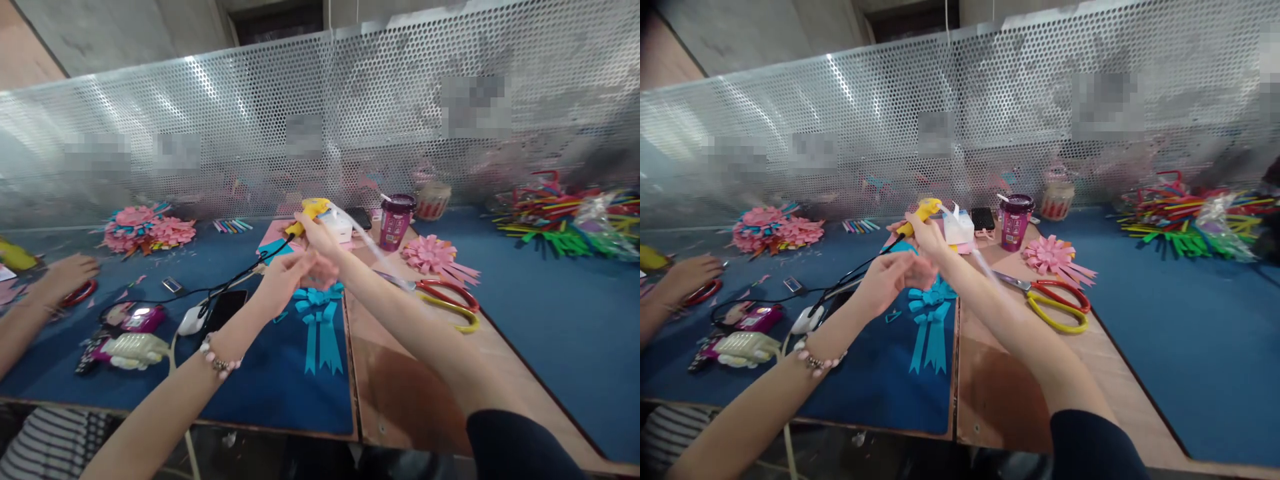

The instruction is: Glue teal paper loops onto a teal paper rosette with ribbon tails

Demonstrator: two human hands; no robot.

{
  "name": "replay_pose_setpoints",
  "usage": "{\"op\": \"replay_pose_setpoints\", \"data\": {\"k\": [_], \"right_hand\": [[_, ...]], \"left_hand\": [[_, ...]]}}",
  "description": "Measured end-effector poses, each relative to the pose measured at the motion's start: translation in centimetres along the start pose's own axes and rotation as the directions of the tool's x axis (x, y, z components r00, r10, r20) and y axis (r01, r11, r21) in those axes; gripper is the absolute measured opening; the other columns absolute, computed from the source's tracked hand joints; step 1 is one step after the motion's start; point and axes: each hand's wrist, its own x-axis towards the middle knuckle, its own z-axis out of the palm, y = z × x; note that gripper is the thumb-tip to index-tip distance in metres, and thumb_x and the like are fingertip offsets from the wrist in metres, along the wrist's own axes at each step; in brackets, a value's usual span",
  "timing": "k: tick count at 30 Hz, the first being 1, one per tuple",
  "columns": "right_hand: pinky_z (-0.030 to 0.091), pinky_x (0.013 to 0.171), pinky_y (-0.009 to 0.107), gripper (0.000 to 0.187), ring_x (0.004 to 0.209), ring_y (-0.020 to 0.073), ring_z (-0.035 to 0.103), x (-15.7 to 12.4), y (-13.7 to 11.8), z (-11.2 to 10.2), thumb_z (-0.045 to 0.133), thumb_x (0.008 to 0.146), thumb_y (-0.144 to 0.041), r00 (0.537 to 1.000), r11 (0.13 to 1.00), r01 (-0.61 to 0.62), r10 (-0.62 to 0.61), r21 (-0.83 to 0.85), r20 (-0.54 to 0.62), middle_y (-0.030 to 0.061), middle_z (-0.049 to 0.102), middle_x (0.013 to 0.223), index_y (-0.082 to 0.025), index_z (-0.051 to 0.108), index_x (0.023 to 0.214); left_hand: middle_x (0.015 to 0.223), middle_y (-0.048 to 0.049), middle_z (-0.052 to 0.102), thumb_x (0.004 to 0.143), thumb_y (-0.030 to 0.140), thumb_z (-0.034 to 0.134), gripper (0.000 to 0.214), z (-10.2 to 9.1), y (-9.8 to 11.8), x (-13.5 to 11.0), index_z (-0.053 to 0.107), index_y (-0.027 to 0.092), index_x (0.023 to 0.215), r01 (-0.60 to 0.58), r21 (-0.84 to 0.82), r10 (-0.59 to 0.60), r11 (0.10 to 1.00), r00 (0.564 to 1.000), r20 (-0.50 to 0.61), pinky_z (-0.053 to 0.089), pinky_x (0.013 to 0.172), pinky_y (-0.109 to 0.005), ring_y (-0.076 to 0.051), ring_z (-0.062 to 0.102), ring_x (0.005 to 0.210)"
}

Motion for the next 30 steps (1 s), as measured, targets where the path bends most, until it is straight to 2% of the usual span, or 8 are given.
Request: {"op": "replay_pose_setpoints", "data": {"k": [2, 4, 7, 9, 13, 17, 23, 30], "right_hand": [[0.057, 0.077, 0.035, 0.03, 0.081, 0.0182, 0.068, 0.5, -0.3, -0.8, 0.045, 0.092, -0.04, 0.989, 0.984, 0.01, -0.036, 0.181, 0.141, 0.0088, 0.069, 0.08, -0.017, 0.063, 0.084], [0.057, 0.076, 0.032, 0.027, 0.076, 0.0161, 0.068, 0.2, -0.6, -1.5, 0.046, 0.092, -0.038, 0.956, 0.906, -0.06, -0.069, 0.42, 0.287, 0.0069, 0.068, 0.078, -0.017, 0.059, 0.08], [0.056, 0.076, 0.03, 0.018, 0.072, 0.0143, 0.067, -1.1, -0.9, -2.3, 0.053, 0.088, -0.033, 0.907, 0.704, -0.23, -0.095, 0.672, 0.41, 0.0041, 0.066, 0.075, -0.018, 0.052, 0.079], [0.056, 0.075, 0.03, 0.015, 0.072, 0.0137, 0.066, -2.1, -1.1, -2.7, 0.057, 0.085, -0.03, 0.897, 0.612, -0.295, -0.088, 0.734, 0.433, 0.0016, 0.065, 0.074, -0.018, 0.05, 0.082], [0.055, 0.072, 0.03, 0.019, 0.071, 0.0133, 0.065, -3.3, -1.4, -3.6, 0.061, 0.081, -0.028, 0.885, 0.495, -0.374, -0.063, 0.784, 0.462, -0.0028, 0.062, 0.073, -0.02, 0.048, 0.091], [0.055, 0.069, 0.027, 0.014, 0.068, 0.0115, 0.064, -3.7, -1.9, -4.9, 0.057, 0.082, -0.027, 0.883, 0.474, -0.4, -0.029, 0.784, 0.468, -0.003, 0.06, 0.077, -0.02, 0.048, 0.09], [0.05, 0.049, 0.022, 0.015, 0.053, 0.0091, 0.059, -5.2, -2.2, -6.4, 0.056, 0.078, -0.028, 0.923, 0.572, -0.346, 0.065, 0.743, 0.38, -0.0035, 0.056, 0.076, -0.02, 0.048, 0.089], [0.028, 0.029, 0.018, 0.02, 0.032, 0.0079, 0.044, -7.5, -1.5, -6.0, 0.056, 0.076, -0.037, 0.87, 0.705, -0.466, 0.257, 0.535, 0.42, -0.006, 0.049, 0.046, -0.017, 0.053, 0.078]], "left_hand": [[0.063, -0.0037, 0.067, 0.083, 0.049, 0.053, 0.033, -0.2, -1.2, -1.3, 0.066, 0.018, 0.082, 0.035, 0.377, -0.065, 0.925, 0.996, 0.067, 0.049, 0.053, -0.029, -0.017, 0.062, 0.053], [0.062, -0.0015, 0.063, 0.078, 0.051, 0.059, 0.031, 0.1, -2.5, -2.2, 0.064, 0.02, 0.078, -0.033, 0.691, -0.038, 0.722, 0.996, 0.087, 0.046, 0.055, -0.029, -0.017, 0.059, 0.056], [0.074, -0.0045, 0.061, 0.072, 0.055, 0.063, 0.035, 0.9, -4.4, -2.5, 0.06, 0.02, 0.077, -0.084, 0.89, 0.036, 0.448, 0.996, 0.076, 0.046, 0.067, -0.035, -0.023, 0.06, 0.072], [0.079, -0.0056, 0.059, 0.07, 0.053, 0.065, 0.034, 1.3, -5.3, -2.3, 0.058, 0.02, 0.071, -0.074, 0.913, 0.017, 0.402, 0.997, 0.074, 0.045, 0.067, -0.035, -0.024, 0.06, 0.074], [0.078, -0.0029, 0.054, 0.069, 0.042, 0.067, 0.024, 1.2, -6.0, -1.7, 0.056, 0.02, 0.066, -0.057, 0.89, -0.016, 0.452, 0.997, 0.072, 0.044, 0.062, -0.031, -0.019, 0.057, 0.067], [0.078, -0.0009, 0.055, 0.068, 0.037, 0.069, 0.021, 0.1, -5.8, -1.6, 0.056, 0.02, 0.072, -0.068, 0.835, 0.024, 0.546, 0.998, 0.065, 0.045, 0.064, -0.027, -0.015, 0.055, 0.066], [0.073, 0.0002, 0.059, 0.072, 0.044, 0.067, 0.026, -4.5, -5.4, -1.2, 0.058, 0.02, 0.075, 0.019, 0.748, 0.105, 0.663, 0.987, -0.118, 0.046, 0.061, -0.026, -0.015, 0.055, 0.064], [0.078, -0.0053, 0.065, 0.083, 0.048, 0.051, 0.03, -9.6, -5.8, 0.2, 0.054, 0.018, 0.084, 0.127, 0.605, 0.11, 0.786, 0.934, -0.339, 0.049, 0.051, -0.024, -0.02, 0.066, 0.074]]}}
